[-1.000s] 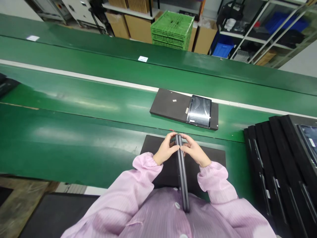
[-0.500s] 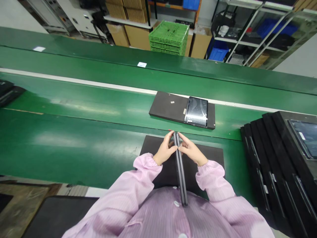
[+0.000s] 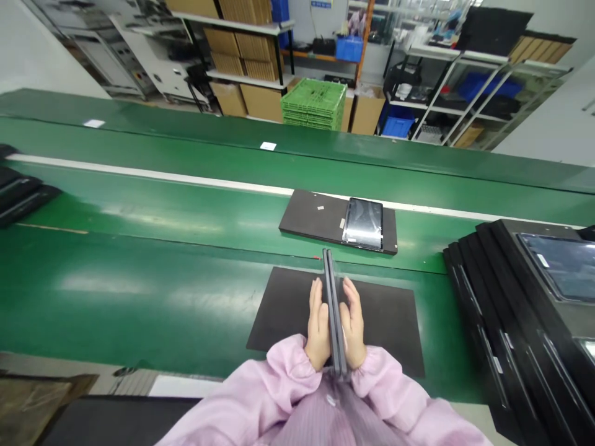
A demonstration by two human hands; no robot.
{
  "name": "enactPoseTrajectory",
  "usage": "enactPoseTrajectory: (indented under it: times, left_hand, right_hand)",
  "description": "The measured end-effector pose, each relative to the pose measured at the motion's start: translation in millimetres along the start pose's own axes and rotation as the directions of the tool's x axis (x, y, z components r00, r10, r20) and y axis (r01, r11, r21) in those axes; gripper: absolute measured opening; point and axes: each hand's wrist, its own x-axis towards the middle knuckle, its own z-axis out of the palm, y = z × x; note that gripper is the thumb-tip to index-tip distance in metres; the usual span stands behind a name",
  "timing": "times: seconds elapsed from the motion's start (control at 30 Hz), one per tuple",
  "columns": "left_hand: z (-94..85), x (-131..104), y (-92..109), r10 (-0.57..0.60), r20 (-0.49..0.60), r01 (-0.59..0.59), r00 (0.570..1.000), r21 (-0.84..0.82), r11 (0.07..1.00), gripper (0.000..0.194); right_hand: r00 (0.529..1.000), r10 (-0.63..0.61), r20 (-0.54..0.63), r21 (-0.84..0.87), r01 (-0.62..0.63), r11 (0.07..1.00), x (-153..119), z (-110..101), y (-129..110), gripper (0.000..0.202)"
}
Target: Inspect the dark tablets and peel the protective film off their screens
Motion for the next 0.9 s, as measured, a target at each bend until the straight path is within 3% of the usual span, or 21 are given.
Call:
enactPoseTrajectory:
  times: [0.1,0.2,0.3,0.4,0.57,0.9]
  left_hand:
    - [5.1,24.8,45.4,0.118,0.036,-0.117,0.992,-0.032,0.993,0.045]
    - [10.9,47.5,64.6,0.042,0.042,-0.038,0.998,-0.077,0.996,0.043]
    - [15.7,67.3,61.9,-0.08,0.013,0.081,0.997,-0.162,0.983,0.042]
    - [16.5,81.7,57.4,-0.151,0.005,0.149,0.989,-0.204,0.968,0.043]
    - [12.9,97.9,57.6,-0.264,-0.022,0.251,0.964,-0.243,0.937,0.046]
    - [12.3,116.3,57.0,-0.355,-0.052,0.313,0.933,-0.369,0.875,0.047]
  right_hand:
    - [0.988,0.142,0.067,0.178,-0.152,0.972,32.8,6.8,-34.2,0.031]
    - [0.925,0.336,0.18,0.373,-0.38,0.847,58.1,15.9,-48.2,0.03]
    - [0.871,0.458,0.177,0.434,-0.487,0.758,74.4,25.8,-41.0,0.034]
    - [0.845,0.522,0.118,0.436,-0.516,0.737,84.8,34.5,-29.8,0.042]
    - [0.791,0.594,0.147,0.44,-0.59,0.677,99.3,46.0,-26.1,0.048]
    - [0.751,0.641,0.159,0.36,-0.649,0.671,116.5,54.2,-26.8,0.042]
